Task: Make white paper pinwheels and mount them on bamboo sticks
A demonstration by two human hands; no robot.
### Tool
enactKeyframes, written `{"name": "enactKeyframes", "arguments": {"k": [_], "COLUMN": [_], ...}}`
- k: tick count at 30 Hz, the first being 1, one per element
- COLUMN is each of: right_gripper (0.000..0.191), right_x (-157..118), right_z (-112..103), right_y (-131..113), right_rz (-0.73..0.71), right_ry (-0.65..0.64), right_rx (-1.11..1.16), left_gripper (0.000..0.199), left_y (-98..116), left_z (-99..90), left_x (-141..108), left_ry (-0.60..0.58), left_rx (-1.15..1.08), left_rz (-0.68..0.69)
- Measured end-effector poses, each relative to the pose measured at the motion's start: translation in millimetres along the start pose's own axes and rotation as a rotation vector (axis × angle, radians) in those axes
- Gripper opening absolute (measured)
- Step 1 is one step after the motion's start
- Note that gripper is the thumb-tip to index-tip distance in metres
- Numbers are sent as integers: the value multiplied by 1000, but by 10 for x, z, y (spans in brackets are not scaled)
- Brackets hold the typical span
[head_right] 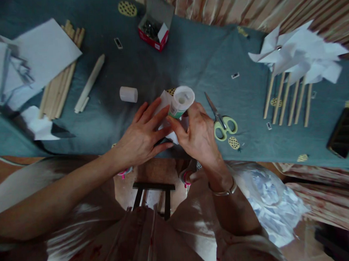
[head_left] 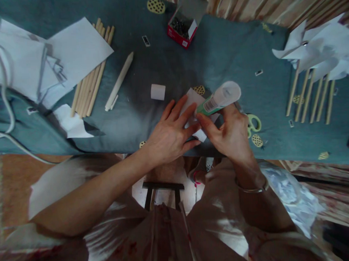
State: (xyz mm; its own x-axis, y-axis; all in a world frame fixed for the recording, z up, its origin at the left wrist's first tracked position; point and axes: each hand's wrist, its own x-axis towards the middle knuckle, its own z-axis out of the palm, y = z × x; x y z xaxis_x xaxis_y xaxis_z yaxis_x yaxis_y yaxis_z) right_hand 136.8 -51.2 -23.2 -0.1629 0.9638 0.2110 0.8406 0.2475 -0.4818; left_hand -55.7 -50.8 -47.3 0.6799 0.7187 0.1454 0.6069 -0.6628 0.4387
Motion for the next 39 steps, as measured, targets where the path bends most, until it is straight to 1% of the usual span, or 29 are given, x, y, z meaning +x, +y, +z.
{"name": "enactKeyframes", "arguments": {"k": [4, 8, 13, 16, 22, 29, 34, 39], "right_gripper": [26, 23, 21, 24, 28, 31, 29, 30], "right_x": [14, 15, -6, -21, -40, -50, -47, -24], "right_z": [-15, -23, -36, -47, -59, -56, -34, -18], "right_y": [-14, -24, -30, -29, -20, 12, 38, 54], "right_rz": [-52, -70, -40, -36, 31, 55, 46, 59], "right_ry": [19, 23, 19, 3, -35, -24, 24, 34], "right_rx": [-14, -12, -32, -44, -34, -40, -34, -25], "left_gripper": [47, 48, 47, 47, 47, 49, 49, 49], "left_y": [-8, -16, -9, -12, -17, -10, -10, -7], "left_z": [3, 3, 0, 8, 13, -2, 8, 15], "left_x": [-1, -4, -4, -5, -9, -13, -12, -15], "left_ry": [0, -5, -10, -2, -5, -8, -7, 0], "left_rx": [-1, 0, 12, 8, 1, 10, 16, 5], "left_rz": [0, 6, 3, 2, 0, 1, -1, -7]}}
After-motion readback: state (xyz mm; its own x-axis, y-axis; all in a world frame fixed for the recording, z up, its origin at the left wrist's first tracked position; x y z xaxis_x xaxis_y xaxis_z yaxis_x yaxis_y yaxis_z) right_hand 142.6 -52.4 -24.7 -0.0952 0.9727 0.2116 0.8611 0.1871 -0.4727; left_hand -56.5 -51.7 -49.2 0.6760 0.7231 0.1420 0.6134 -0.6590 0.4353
